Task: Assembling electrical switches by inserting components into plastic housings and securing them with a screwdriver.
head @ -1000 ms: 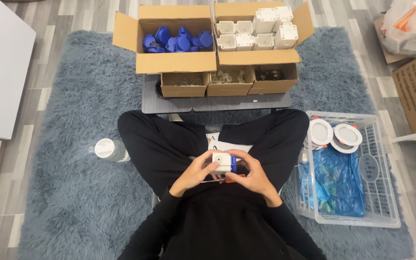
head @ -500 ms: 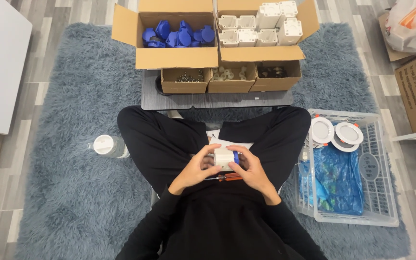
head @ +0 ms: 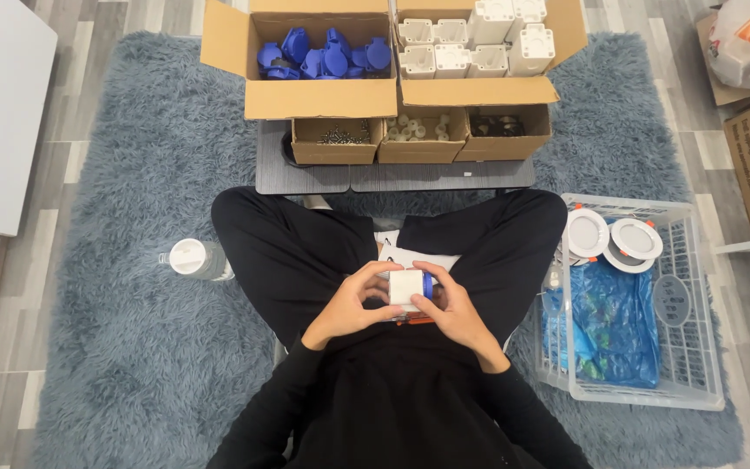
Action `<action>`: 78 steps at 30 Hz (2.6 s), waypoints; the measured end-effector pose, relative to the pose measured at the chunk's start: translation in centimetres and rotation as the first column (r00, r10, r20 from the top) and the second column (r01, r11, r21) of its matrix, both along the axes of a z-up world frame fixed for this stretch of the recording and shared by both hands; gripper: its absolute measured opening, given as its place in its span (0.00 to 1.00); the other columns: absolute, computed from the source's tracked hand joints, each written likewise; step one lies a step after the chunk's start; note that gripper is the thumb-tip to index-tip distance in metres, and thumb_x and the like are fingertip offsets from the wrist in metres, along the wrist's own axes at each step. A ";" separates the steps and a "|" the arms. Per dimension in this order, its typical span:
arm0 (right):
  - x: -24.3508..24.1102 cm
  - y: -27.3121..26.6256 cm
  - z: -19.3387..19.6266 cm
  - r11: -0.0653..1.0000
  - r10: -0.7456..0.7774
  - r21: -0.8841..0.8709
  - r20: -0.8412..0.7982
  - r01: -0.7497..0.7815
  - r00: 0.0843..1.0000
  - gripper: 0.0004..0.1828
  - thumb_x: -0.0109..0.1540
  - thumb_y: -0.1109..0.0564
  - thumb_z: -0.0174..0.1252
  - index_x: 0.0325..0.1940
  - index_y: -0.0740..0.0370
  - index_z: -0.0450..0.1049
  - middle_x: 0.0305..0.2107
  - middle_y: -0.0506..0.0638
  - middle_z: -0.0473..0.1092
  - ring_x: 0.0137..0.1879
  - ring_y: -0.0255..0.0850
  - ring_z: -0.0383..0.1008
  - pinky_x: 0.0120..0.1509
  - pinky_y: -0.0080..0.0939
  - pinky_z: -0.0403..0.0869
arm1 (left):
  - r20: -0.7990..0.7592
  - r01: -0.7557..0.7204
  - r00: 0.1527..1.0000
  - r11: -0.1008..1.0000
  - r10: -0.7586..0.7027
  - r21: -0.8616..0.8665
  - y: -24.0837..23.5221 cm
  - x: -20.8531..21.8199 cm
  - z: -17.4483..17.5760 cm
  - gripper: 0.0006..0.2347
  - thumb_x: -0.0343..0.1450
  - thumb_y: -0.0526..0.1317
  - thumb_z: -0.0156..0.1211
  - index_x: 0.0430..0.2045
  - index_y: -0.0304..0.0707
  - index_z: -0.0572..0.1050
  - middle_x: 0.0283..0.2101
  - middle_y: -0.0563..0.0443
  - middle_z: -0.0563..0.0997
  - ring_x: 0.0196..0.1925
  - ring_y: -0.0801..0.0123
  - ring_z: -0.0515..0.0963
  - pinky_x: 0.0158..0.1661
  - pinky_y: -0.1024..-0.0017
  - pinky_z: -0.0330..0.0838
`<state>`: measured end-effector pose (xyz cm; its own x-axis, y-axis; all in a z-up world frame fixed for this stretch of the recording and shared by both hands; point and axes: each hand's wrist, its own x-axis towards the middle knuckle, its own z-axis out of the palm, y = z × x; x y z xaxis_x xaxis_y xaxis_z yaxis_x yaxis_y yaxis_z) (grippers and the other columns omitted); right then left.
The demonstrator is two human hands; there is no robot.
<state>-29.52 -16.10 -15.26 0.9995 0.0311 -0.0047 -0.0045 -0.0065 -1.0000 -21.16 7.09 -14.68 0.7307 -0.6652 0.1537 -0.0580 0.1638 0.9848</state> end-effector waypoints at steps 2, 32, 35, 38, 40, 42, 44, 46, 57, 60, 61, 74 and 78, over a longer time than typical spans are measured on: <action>-0.1 0.3 0.7 0.999 -0.024 -0.025 0.016 0.024 1.000 0.34 0.66 0.61 0.69 0.76 0.64 0.68 0.65 0.59 0.70 0.51 0.42 0.79 0.54 0.48 0.86 | 0.002 0.004 1.000 1.000 -0.004 0.010 0.1 0.0 -0.2 0.31 0.66 0.33 0.82 0.65 0.34 0.74 0.66 0.40 0.73 0.51 0.61 0.84 0.50 0.64 0.85; 0.1 0.5 0.5 0.997 -0.038 -0.064 0.218 0.053 0.975 0.30 0.61 0.60 0.76 0.66 0.68 0.77 0.62 0.60 0.74 0.66 0.48 0.78 0.66 0.52 0.79 | -0.186 0.044 0.982 0.998 -0.035 0.045 0.0 -0.5 -0.6 0.23 0.78 0.38 0.64 0.70 0.35 0.70 0.55 0.31 0.80 0.40 0.61 0.85 0.42 0.64 0.87; 0.0 0.5 0.7 0.997 -0.030 -0.065 0.225 0.046 0.974 0.26 0.65 0.60 0.70 0.66 0.67 0.76 0.65 0.59 0.72 0.69 0.49 0.76 0.69 0.52 0.78 | -0.195 0.007 0.981 1.000 -0.004 0.017 0.0 -0.4 -1.2 0.25 0.76 0.36 0.69 0.69 0.33 0.70 0.59 0.33 0.77 0.47 0.62 0.85 0.47 0.63 0.86; -0.1 0.6 1.6 0.998 -0.022 -0.060 0.168 0.033 0.986 0.25 0.70 0.56 0.62 0.71 0.68 0.72 0.68 0.63 0.68 0.70 0.52 0.74 0.70 0.59 0.76 | -0.170 0.005 0.985 1.000 -0.005 0.001 0.1 -0.3 -0.7 0.28 0.73 0.35 0.74 0.69 0.36 0.71 0.59 0.37 0.77 0.46 0.65 0.84 0.48 0.66 0.86; 0.0 0.7 2.4 0.990 -0.008 -0.136 0.092 0.021 0.996 0.25 0.74 0.53 0.53 0.73 0.67 0.72 0.67 0.63 0.72 0.71 0.53 0.73 0.68 0.59 0.77 | -0.095 -0.004 0.995 0.999 0.007 0.032 0.1 -0.2 0.0 0.30 0.70 0.34 0.77 0.69 0.35 0.72 0.62 0.37 0.76 0.48 0.63 0.84 0.51 0.63 0.85; 0.2 0.5 1.0 0.993 -0.031 -0.115 0.079 0.040 0.996 0.24 0.72 0.55 0.57 0.72 0.65 0.73 0.66 0.61 0.72 0.65 0.50 0.77 0.65 0.55 0.80 | -0.087 0.000 0.996 0.999 0.003 0.033 0.1 -0.1 0.3 0.30 0.70 0.33 0.77 0.69 0.35 0.71 0.62 0.36 0.75 0.49 0.62 0.85 0.52 0.62 0.85; 0.2 0.6 0.7 0.994 -0.053 -0.094 0.063 0.059 0.997 0.23 0.70 0.58 0.61 0.71 0.64 0.75 0.66 0.59 0.72 0.60 0.47 0.81 0.61 0.52 0.82 | -0.081 0.003 0.997 0.999 0.000 0.035 0.2 -0.3 0.5 0.31 0.69 0.33 0.78 0.70 0.35 0.71 0.62 0.36 0.75 0.50 0.61 0.85 0.52 0.61 0.85; 0.4 1.0 1.5 0.995 -0.052 -0.081 0.129 0.063 0.990 0.28 0.63 0.62 0.72 0.68 0.63 0.75 0.66 0.58 0.70 0.59 0.47 0.81 0.61 0.50 0.82 | -0.169 0.025 0.985 0.999 -0.018 0.040 0.3 -0.4 0.8 0.31 0.72 0.33 0.73 0.73 0.39 0.66 0.63 0.37 0.72 0.44 0.69 0.82 0.47 0.67 0.87; 0.4 0.5 1.8 0.998 0.004 -0.070 0.012 -0.003 1.000 0.35 0.66 0.61 0.68 0.77 0.65 0.67 0.65 0.61 0.68 0.54 0.48 0.80 0.58 0.53 0.83 | -0.086 -0.040 0.995 0.993 0.050 0.112 0.0 -0.3 -0.8 0.35 0.67 0.35 0.81 0.71 0.37 0.69 0.58 0.38 0.76 0.45 0.65 0.83 0.47 0.66 0.85; 0.5 -0.1 0.4 0.994 0.001 -0.106 0.027 0.002 1.000 0.34 0.65 0.61 0.71 0.74 0.65 0.70 0.61 0.61 0.71 0.49 0.47 0.83 0.54 0.51 0.85 | -0.109 -0.045 0.992 0.991 0.059 0.125 0.0 -0.5 -0.1 0.34 0.68 0.35 0.80 0.71 0.39 0.69 0.58 0.38 0.76 0.45 0.65 0.82 0.46 0.66 0.85; 0.6 -0.3 -0.1 0.992 0.003 -0.128 0.050 0.003 0.999 0.34 0.63 0.61 0.73 0.73 0.65 0.71 0.61 0.61 0.72 0.48 0.49 0.84 0.52 0.51 0.85 | -0.126 -0.046 0.990 0.990 0.064 0.136 0.1 -0.6 0.3 0.32 0.69 0.34 0.78 0.71 0.39 0.69 0.58 0.36 0.77 0.44 0.65 0.82 0.46 0.66 0.85; 0.8 0.5 2.7 0.981 0.068 -0.192 0.238 -0.021 0.969 0.40 0.57 0.63 0.79 0.72 0.64 0.73 0.66 0.60 0.71 0.63 0.52 0.78 0.57 0.51 0.82 | -0.223 0.011 0.975 0.999 -0.001 0.044 -0.1 -0.5 -0.2 0.20 0.80 0.38 0.61 0.68 0.31 0.70 0.48 0.22 0.82 0.35 0.51 0.90 0.39 0.57 0.89; 0.8 -0.4 0.3 0.993 0.083 -0.084 0.049 -0.079 0.995 0.35 0.66 0.61 0.65 0.78 0.64 0.65 0.71 0.62 0.65 0.58 0.52 0.79 0.57 0.53 0.83 | -0.127 -0.022 0.991 0.997 0.032 0.077 0.1 -0.7 1.1 0.28 0.72 0.36 0.73 0.69 0.35 0.69 0.58 0.35 0.75 0.51 0.58 0.83 0.51 0.60 0.85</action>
<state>-28.67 -16.47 -14.93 0.9927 0.1137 0.0413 0.0513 -0.0863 -0.9950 -21.88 7.16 -13.60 0.7592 -0.6508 0.0076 0.0662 0.0888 0.9938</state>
